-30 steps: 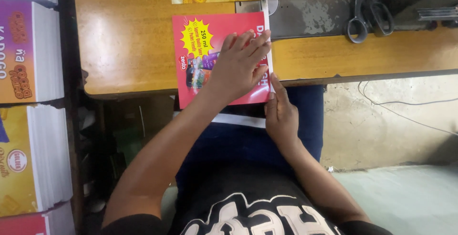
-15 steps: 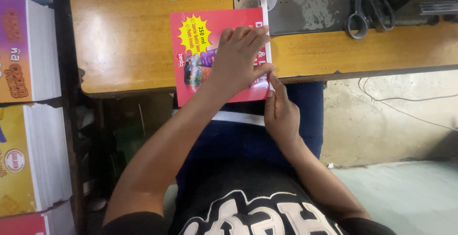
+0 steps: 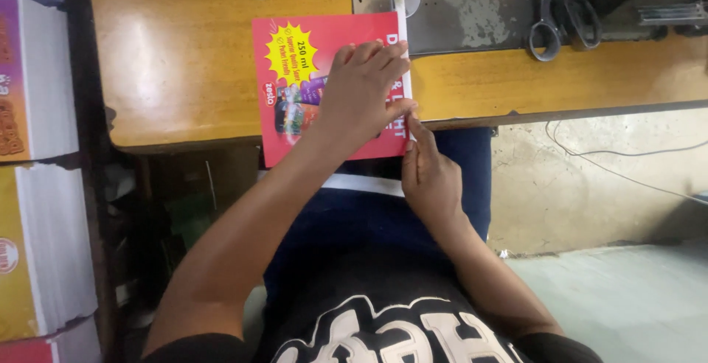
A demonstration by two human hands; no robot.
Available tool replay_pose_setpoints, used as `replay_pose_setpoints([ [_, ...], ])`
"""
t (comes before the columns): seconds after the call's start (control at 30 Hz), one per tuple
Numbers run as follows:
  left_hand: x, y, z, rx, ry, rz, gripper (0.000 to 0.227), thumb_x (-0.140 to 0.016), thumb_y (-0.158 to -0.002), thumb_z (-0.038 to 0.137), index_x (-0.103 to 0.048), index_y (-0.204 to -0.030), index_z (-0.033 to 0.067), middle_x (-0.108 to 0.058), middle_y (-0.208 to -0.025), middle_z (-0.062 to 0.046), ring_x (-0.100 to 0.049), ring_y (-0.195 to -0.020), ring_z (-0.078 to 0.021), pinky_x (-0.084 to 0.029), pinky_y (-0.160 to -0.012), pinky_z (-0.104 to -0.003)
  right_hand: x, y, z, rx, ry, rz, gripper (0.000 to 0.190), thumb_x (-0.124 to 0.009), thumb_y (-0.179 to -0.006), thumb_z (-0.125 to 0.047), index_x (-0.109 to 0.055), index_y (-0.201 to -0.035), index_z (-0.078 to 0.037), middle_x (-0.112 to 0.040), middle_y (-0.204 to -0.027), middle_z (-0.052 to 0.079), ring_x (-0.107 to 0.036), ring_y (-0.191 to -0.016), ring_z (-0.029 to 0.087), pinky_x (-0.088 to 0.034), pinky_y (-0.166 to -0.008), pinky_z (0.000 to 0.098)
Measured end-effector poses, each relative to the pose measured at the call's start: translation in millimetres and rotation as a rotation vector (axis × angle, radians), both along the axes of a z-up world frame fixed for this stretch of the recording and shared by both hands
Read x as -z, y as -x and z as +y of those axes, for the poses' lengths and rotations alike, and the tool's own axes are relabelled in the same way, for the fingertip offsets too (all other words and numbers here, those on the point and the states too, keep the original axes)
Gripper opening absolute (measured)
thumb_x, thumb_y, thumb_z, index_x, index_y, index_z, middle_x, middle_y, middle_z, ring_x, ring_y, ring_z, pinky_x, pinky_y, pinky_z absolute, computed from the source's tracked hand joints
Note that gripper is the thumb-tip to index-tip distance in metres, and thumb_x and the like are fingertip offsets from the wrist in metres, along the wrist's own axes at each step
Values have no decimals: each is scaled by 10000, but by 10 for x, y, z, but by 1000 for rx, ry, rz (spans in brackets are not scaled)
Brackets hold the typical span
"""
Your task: The person sews white straps onto the edges of several printed cardboard sheets using a sewing machine. They handle each sheet one at a time, aligning the strap along the edge and feeding it through the machine. The sheets feature product branding and are processed sequentially.
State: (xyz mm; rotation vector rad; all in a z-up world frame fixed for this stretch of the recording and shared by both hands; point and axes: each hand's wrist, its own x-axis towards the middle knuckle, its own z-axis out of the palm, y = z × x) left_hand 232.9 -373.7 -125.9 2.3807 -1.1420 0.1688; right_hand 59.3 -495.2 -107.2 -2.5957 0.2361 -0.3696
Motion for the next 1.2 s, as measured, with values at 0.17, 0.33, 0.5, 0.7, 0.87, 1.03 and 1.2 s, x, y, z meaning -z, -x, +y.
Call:
replay_pose_setpoints([
  [0.17,-124,-7,-31,-42,-62,-20,568,-797,-936,553,-683,-1337,167,-622,-1528,-24,-549,-1370,-329,-375,-1122,-552,121,-45,-136,-134,-84,-43,403,-471,-1155,-164,-497,-1542,-54,-775,-1312,146,-775,-803,327,-536,-532,435],
  [0.33,-111,-86,-57,-52,-74,-28,554,-810,-933,531,-686,-1332,168,-617,-1530,-17,-550,-1369,-310,-381,-1132,-549,80,-143,-166,-109,-132,23,420,-464,-1150,-216,-506,-1536,-56,-780,-1310,126,-795,-877,314,-558,-552,421],
  [0.5,-137,-178,-66,-48,-62,-9,536,-794,-962,513,-692,-1341,149,-614,-1544,-40,-554,-1380,-330,-370,-1144,-567,-15,-253,-183,-114,-248,94,445,-445,-1147,-258,-489,-1538,-50,-734,-1362,166,-786,-1042,318,-598,-604,430],
  [0.7,-106,-255,-46,-39,-7,-49,544,-824,-973,493,-673,-1338,119,-596,-1532,-45,-529,-1372,-321,-342,-1155,-539,-333,-333,-58,11,-524,246,521,-385,-1119,-288,-471,-1618,-165,-694,-715,-1,-654,-651,158,-541,-717,337],
  [0.87,-53,-280,-4,-32,80,-143,580,-917,-962,468,-669,-1337,103,-586,-1532,-43,-531,-1372,-335,-344,-1167,-543,-45,-83,5,23,-952,164,553,-431,-1148,-279,-372,-1690,-182,-579,-704,62,-532,-597,120,-420,-547,266],
  [1.03,-79,-285,18,-18,104,-132,542,-896,-968,456,-676,-1328,116,-588,-1530,-46,-522,-1381,-345,-318,-1167,-552,-92,107,-10,85,-517,280,570,-395,-1122,-351,-415,-1677,-223,-637,-713,-21,-589,-614,143,-499,-686,322],
  [1.2,-35,-285,39,58,92,-75,572,-874,-963,554,-680,-1287,124,-536,-1532,-85,-438,-1407,-375,-265,-1179,-622,-74,170,-64,-69,43,185,657,-479,-1017,-34,-484,-1661,-163,-674,-744,59,-523,-494,292,-399,-481,448],
])
